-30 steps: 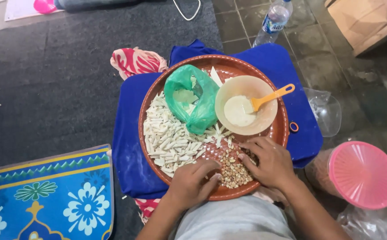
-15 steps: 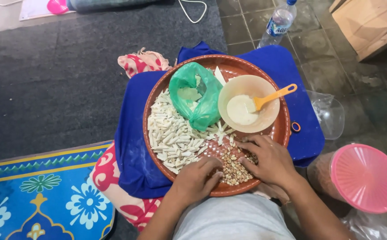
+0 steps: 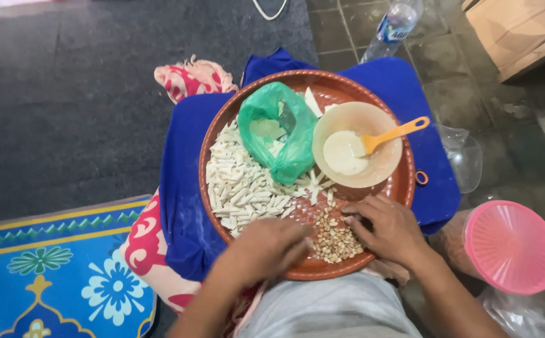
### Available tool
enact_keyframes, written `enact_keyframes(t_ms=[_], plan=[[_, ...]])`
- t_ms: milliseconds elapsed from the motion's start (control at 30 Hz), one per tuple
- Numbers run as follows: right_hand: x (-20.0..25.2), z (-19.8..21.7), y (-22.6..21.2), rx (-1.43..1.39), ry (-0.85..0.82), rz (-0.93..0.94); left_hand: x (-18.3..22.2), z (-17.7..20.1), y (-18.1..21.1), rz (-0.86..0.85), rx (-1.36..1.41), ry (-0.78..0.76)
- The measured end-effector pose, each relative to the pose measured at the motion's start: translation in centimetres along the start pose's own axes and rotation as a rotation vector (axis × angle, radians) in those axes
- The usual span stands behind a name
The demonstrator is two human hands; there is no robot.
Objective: Preparing small food wraps by placing filling on a wrapper, brushing the edges with a liquid sealant, and rolling them up.
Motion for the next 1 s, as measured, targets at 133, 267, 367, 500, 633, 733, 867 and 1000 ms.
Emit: enact_keyframes(t_ms=[133,267,367,500,633,733,867,1000], plan=[[0.3,-1.4,1.1,0.015,0.085,0.015,-0.5,2.7,-4.4,-0.108,-0.259,0.238],[0.8,-2.6,2.4,0.034,0.237,-0.042,-1.7,6.1,-5.5,-0.041,-0.325,0.387],[1.3,-3.2,2.6,-0.006,0.353,-0.092,0.0,7.1,-6.3,0.012,-0.418,0.547],[1.7,-3.7,3.0,-0.094,0.488,-0.119,6.4,8.2,-7.6,0.307,-0.729,0.986],[1.8,-3.1,2.4,-0.155,0.513,-0.084,14.9,4.7,-8.7,0.84,-0.824,0.755],[1.9,-2.1,0.8,-0.173,0.466,-0.081,16.3,2.9,-7.3,1.462,-0.245,0.524],[2.2,-2.3,0.8,-0.176,0.489,-0.089,19.1,0.5,-9.1,1.195,-0.469,0.664],[2.3,-2.6,1.1,-0.184,0.504,-0.082,20.0,0.8,-9.6,1.075,-0.694,0.615]])
Point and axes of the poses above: each hand's wrist, its own x-axis away from the middle knuckle, its own z-axis out of the back of the hand, y = z × x, the point moved 1 cm from there along -x, towards the middle knuckle, and after that the axes turned 8 degrees about -z, right-handed, at the moved point
